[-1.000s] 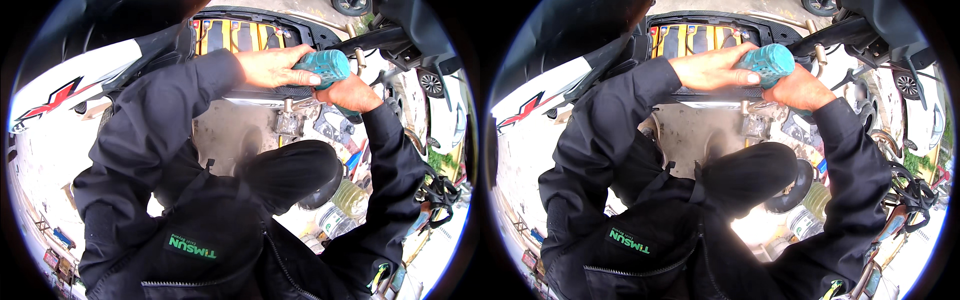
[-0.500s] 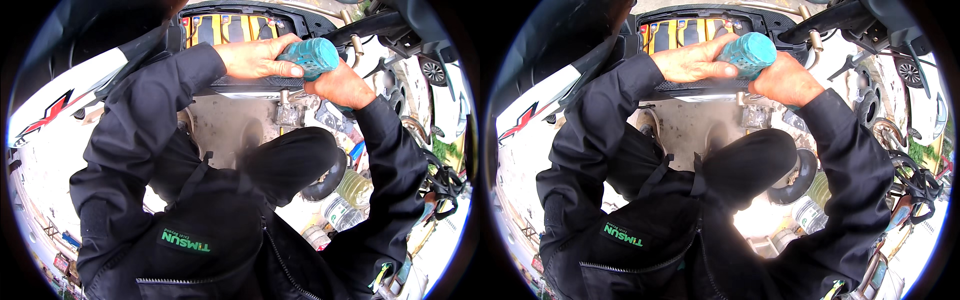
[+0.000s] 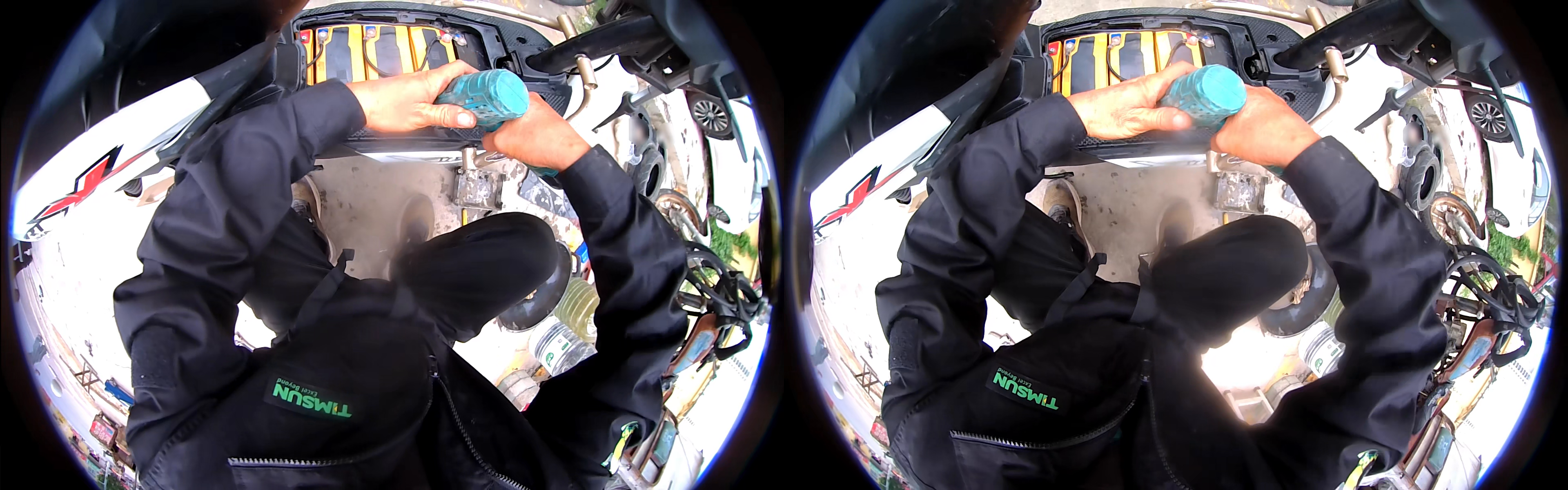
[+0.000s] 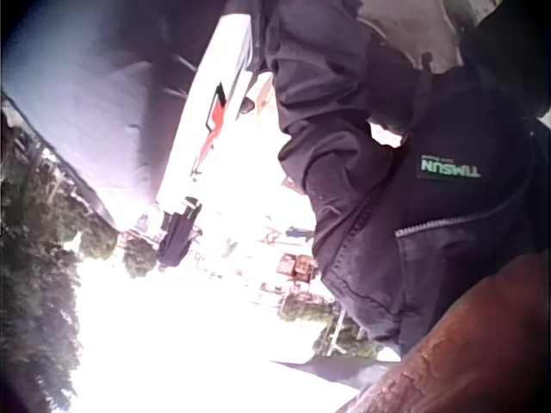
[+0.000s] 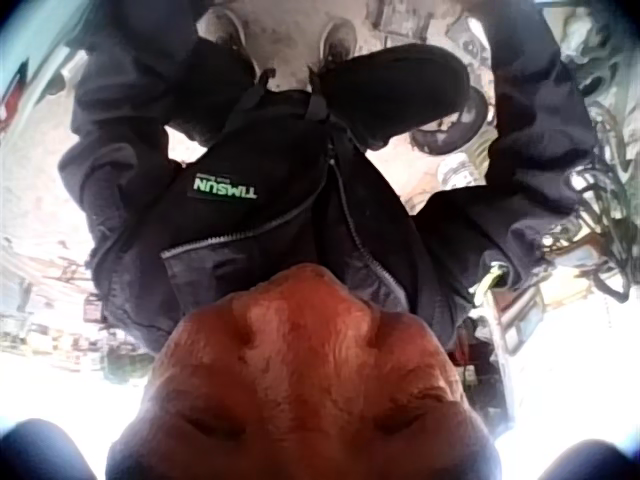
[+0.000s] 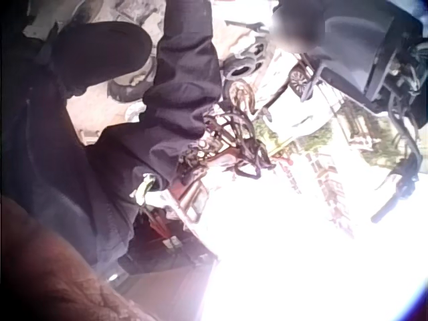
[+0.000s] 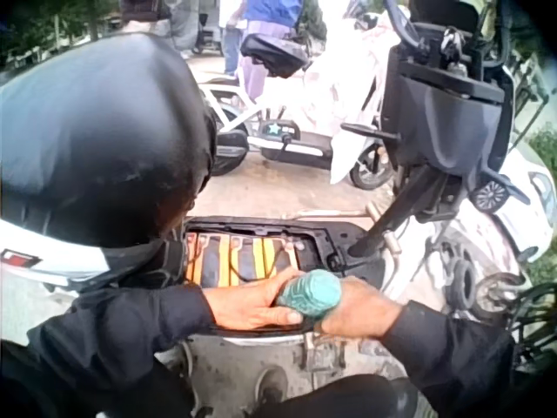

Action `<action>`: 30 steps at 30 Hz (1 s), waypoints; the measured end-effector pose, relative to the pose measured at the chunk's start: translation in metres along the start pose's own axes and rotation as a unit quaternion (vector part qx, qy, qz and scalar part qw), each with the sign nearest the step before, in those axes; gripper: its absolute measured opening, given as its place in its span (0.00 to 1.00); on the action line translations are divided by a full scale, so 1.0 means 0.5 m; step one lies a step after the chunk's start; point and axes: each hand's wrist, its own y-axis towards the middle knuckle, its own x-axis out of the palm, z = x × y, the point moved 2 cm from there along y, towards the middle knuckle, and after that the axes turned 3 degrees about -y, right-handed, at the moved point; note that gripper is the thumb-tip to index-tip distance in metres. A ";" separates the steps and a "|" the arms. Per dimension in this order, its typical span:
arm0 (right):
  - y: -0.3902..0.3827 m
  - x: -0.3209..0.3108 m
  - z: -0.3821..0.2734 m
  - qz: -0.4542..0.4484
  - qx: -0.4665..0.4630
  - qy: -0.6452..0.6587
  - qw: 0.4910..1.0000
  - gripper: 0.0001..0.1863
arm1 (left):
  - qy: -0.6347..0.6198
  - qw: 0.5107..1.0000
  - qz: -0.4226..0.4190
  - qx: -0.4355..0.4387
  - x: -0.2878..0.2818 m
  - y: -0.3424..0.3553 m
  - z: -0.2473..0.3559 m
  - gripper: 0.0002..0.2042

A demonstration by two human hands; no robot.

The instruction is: The person opens the seat of a white scooter to access the battery compartment. They use a cordless drill to remove and install screws on the floorboard and battery cover, working on the scooter's internal components.

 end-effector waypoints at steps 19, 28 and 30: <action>-0.210 0.159 0.048 0.177 0.077 0.634 0.749 0.21 | 0.392 0.919 0.042 -0.009 0.004 -0.030 -0.092 0.12; -0.222 0.238 0.074 0.241 0.136 0.700 0.658 0.21 | 0.404 0.855 0.276 -0.172 0.021 -0.071 -0.060 0.10; -0.200 0.270 0.063 0.275 0.141 0.719 0.622 0.22 | 0.430 0.824 0.327 -0.173 0.074 -0.085 -0.072 0.09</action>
